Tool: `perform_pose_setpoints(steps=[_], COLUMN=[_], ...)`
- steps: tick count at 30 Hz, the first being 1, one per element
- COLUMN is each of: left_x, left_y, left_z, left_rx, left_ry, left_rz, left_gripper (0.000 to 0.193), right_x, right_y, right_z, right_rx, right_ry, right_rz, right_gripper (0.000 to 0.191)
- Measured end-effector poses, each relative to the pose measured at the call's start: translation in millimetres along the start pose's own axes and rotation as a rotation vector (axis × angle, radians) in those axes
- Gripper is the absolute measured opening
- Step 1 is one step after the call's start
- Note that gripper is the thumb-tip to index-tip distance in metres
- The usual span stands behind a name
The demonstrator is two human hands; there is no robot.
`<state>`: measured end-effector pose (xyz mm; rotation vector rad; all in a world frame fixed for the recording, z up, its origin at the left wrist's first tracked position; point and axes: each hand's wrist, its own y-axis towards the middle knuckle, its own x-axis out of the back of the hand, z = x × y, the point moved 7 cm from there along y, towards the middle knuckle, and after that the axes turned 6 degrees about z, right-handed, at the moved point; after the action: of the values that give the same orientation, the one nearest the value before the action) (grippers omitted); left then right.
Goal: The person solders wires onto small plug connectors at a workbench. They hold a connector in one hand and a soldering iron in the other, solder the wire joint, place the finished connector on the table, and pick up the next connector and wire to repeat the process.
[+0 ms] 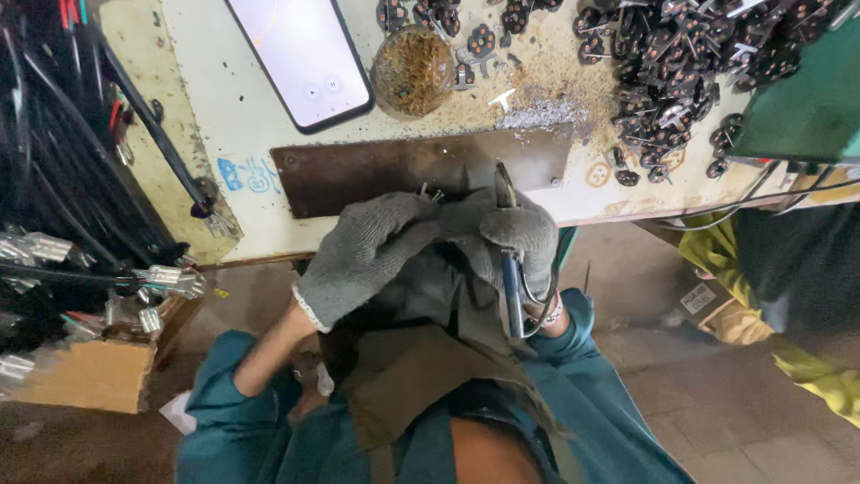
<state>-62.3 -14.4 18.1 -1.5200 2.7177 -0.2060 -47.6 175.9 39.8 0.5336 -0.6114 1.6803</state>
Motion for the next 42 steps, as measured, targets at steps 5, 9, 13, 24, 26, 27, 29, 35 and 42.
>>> perform_pose_setpoints(steps=[5, 9, 13, 24, 26, 27, 29, 35, 42], left_x=[-5.1, -1.1, -9.7, -21.3, -23.6, -25.0, -15.5, -0.8, -6.8], left_y=[-2.7, -7.4, -7.6, -13.7, -13.2, -12.4, -8.8, -3.4, 6.2], left_z=[11.4, -2.2, 5.1, 29.2, 29.9, 30.6, 22.2, 2.3, -1.7], left_rx=[0.234, 0.066, 0.094, 0.269, 0.286, 0.29, 0.203, -0.058, 0.027], left_ry=[-0.142, 0.092, 0.012, -0.316, -0.459, -0.532, -0.233, 0.307, 0.343], left_rz=[0.043, -0.109, -0.129, -0.109, -0.216, -0.266, -0.289, -0.174, -0.104], left_gripper=[0.013, 0.012, 0.012, 0.007, 0.003, 0.001, 0.001, 0.012, 0.013], right_x=[-3.0, -5.2, -16.2, -17.0, -25.8, -26.9, -19.2, -8.9, -15.2], right_y=[-3.5, -0.5, 5.2, 1.1, -3.3, -4.5, -7.8, 5.8, 25.8], right_z=[7.2, 7.0, 14.2, 15.7, 14.1, 18.1, 21.1, 3.8, 21.7], right_rx=[0.046, -0.086, -0.102, -0.033, -0.143, -0.118, -0.071, -0.11, 0.069], right_ry=[0.004, 0.173, -0.019, 0.091, 0.445, 0.44, 0.435, 0.385, 0.135], right_rz=[0.018, -0.065, 0.109, 0.073, -0.047, -0.126, -0.282, -0.077, 0.047], right_gripper=[0.036, 0.041, 0.021, 0.025, 0.021, 0.025, 0.033, 0.046, 0.028])
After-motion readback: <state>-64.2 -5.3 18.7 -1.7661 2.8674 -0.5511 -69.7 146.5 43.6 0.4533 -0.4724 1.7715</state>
